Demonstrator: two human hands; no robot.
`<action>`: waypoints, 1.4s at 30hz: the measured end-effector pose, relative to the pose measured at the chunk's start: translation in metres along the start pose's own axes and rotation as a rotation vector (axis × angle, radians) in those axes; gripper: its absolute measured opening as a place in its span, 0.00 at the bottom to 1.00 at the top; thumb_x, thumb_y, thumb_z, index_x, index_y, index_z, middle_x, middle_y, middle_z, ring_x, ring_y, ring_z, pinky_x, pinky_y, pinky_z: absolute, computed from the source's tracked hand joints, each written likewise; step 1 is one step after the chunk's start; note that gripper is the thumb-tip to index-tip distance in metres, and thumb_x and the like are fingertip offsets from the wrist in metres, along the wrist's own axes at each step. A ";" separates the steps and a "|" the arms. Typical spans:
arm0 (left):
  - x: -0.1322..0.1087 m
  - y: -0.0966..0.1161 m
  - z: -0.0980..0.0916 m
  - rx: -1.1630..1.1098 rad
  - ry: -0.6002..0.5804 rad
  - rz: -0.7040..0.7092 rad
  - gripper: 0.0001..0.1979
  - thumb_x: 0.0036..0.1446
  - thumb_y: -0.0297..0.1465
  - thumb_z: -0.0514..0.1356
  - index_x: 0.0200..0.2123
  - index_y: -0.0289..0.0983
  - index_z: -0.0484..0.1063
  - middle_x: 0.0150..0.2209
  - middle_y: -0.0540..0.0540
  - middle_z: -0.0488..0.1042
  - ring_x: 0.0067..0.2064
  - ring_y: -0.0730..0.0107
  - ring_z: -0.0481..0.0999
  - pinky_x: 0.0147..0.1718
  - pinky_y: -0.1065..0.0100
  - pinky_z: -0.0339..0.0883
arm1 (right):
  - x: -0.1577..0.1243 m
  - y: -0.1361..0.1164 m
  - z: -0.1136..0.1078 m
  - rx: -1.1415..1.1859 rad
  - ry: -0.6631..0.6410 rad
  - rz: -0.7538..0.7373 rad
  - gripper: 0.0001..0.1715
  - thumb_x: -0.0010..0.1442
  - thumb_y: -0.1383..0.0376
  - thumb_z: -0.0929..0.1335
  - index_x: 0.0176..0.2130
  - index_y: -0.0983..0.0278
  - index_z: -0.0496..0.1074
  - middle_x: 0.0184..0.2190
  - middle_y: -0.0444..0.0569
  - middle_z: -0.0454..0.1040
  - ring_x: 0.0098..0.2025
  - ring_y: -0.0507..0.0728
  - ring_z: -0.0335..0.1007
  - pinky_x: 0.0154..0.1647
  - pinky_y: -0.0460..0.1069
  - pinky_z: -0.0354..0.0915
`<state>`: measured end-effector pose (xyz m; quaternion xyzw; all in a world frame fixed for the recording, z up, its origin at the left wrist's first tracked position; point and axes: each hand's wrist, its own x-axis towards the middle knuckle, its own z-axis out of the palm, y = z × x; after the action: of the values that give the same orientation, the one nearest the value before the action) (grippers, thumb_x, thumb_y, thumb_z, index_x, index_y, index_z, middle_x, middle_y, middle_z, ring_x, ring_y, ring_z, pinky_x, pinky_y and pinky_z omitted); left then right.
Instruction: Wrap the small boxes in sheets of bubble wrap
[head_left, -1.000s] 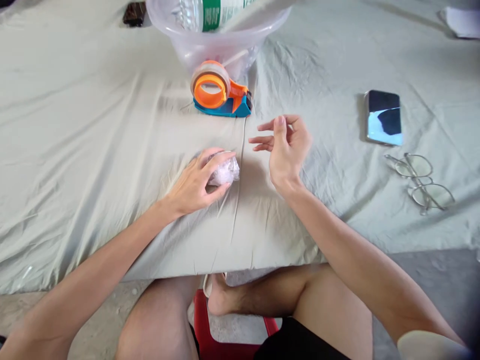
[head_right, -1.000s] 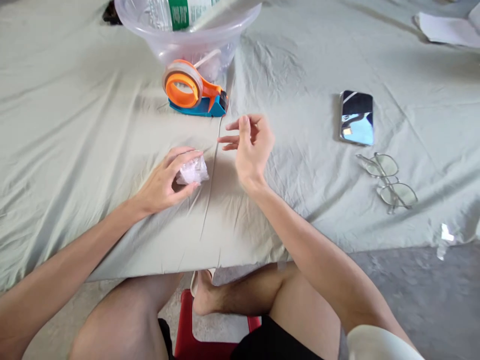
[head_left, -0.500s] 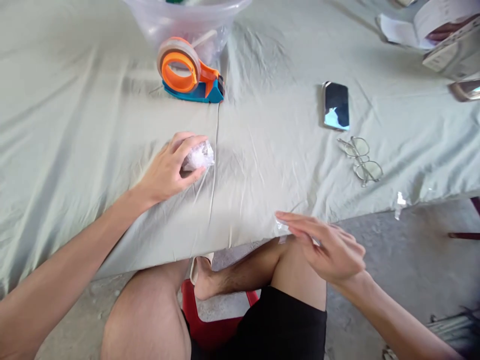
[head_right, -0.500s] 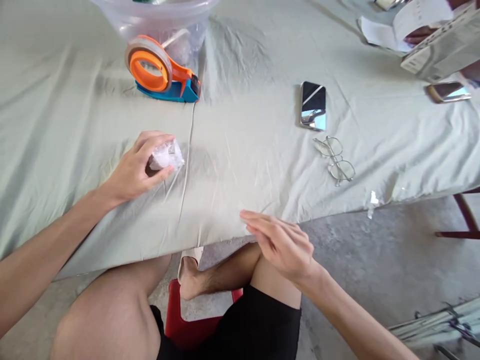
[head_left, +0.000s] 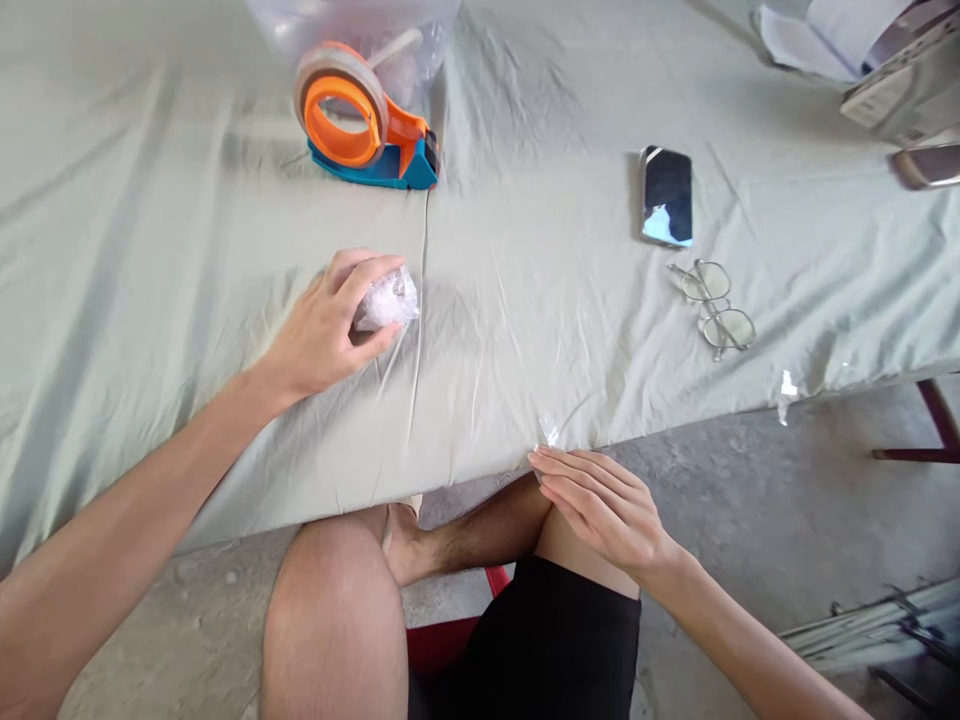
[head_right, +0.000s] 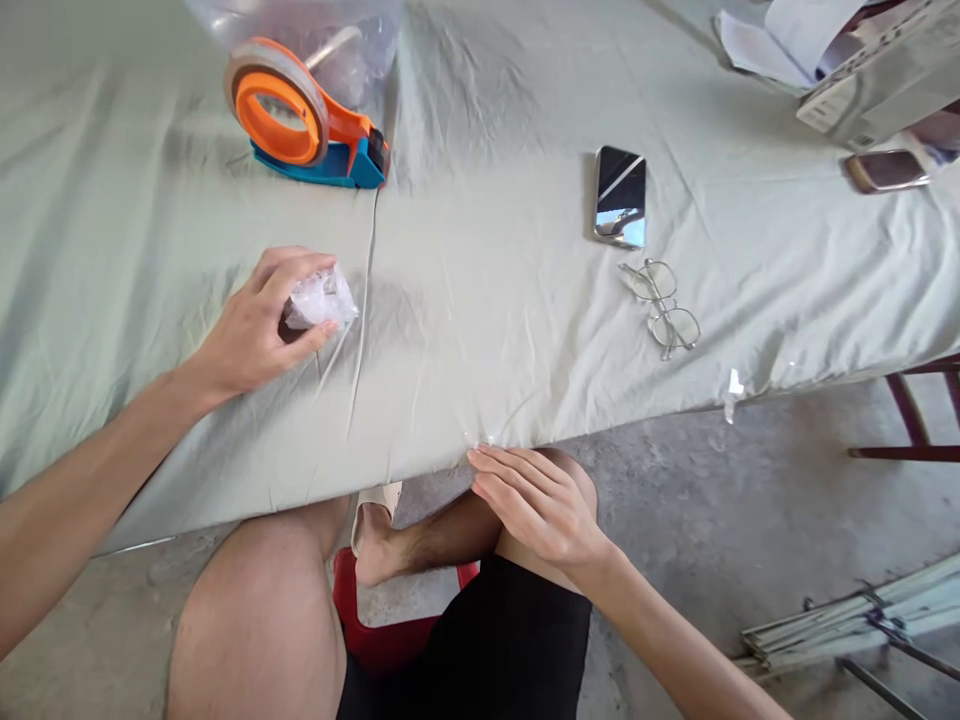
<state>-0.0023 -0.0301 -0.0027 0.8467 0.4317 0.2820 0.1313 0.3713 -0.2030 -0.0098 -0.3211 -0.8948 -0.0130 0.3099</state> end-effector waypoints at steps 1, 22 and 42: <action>0.000 0.000 0.000 0.003 0.002 0.000 0.30 0.72 0.41 0.63 0.74 0.47 0.65 0.68 0.39 0.74 0.70 0.44 0.76 0.66 0.43 0.79 | -0.001 0.000 0.000 -0.025 -0.006 -0.020 0.07 0.74 0.79 0.73 0.45 0.68 0.80 0.44 0.60 0.92 0.47 0.63 0.94 0.45 0.54 0.86; -0.001 -0.015 0.008 -0.181 0.003 -0.040 0.32 0.73 0.55 0.65 0.73 0.55 0.66 0.69 0.49 0.72 0.71 0.40 0.71 0.70 0.35 0.72 | -0.017 -0.023 -0.010 -0.367 -0.235 -0.044 0.17 0.72 0.80 0.69 0.52 0.68 0.84 0.59 0.58 0.88 0.22 0.51 0.69 0.35 0.56 0.67; 0.001 0.000 0.004 -0.093 0.014 -0.020 0.38 0.74 0.51 0.63 0.79 0.50 0.56 0.73 0.39 0.71 0.71 0.44 0.77 0.69 0.40 0.76 | 0.030 -0.002 -0.009 -0.084 -0.110 0.145 0.11 0.76 0.69 0.75 0.56 0.64 0.81 0.34 0.46 0.88 0.32 0.57 0.83 0.35 0.56 0.72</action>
<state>0.0007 -0.0290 -0.0060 0.8332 0.4276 0.3065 0.1703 0.3565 -0.1898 0.0146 -0.3978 -0.8836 -0.0107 0.2467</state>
